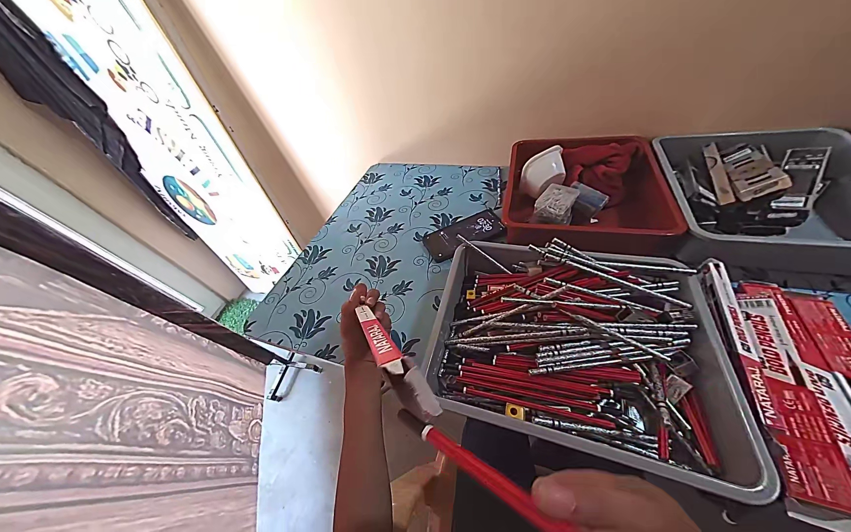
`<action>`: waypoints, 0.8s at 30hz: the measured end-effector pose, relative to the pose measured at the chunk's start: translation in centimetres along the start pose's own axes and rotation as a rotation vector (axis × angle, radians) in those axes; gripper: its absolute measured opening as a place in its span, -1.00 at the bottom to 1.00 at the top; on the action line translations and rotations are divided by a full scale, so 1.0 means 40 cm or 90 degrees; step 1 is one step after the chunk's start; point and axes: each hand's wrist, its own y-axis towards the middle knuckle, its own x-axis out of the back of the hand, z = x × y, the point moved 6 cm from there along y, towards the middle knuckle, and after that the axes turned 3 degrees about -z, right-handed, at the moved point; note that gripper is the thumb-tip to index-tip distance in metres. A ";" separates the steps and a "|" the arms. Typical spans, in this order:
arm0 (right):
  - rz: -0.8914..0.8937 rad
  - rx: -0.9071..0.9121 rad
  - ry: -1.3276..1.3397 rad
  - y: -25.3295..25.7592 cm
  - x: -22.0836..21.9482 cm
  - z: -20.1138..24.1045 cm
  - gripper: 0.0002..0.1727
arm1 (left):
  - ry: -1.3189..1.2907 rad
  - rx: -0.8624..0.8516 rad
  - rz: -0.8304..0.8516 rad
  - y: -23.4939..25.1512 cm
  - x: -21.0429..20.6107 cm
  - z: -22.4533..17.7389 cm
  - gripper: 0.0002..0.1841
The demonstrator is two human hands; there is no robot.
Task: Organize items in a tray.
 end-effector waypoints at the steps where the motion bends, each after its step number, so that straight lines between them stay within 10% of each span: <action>1: -0.021 0.010 -0.051 0.005 0.010 -0.002 -0.40 | 0.020 -0.003 -0.010 -0.001 0.002 0.000 -0.76; 8: -0.132 0.058 -0.216 0.038 0.030 0.033 -0.82 | -0.009 0.011 0.013 -0.003 0.016 0.005 -0.85; 13: -0.026 0.016 0.028 0.024 -0.017 0.020 -0.05 | -0.047 0.015 -0.002 -0.008 0.007 0.006 -0.86; 24: -0.029 0.164 -0.200 0.047 -0.070 -0.060 -0.72 | 0.018 0.004 -0.066 -0.005 0.007 0.002 -0.78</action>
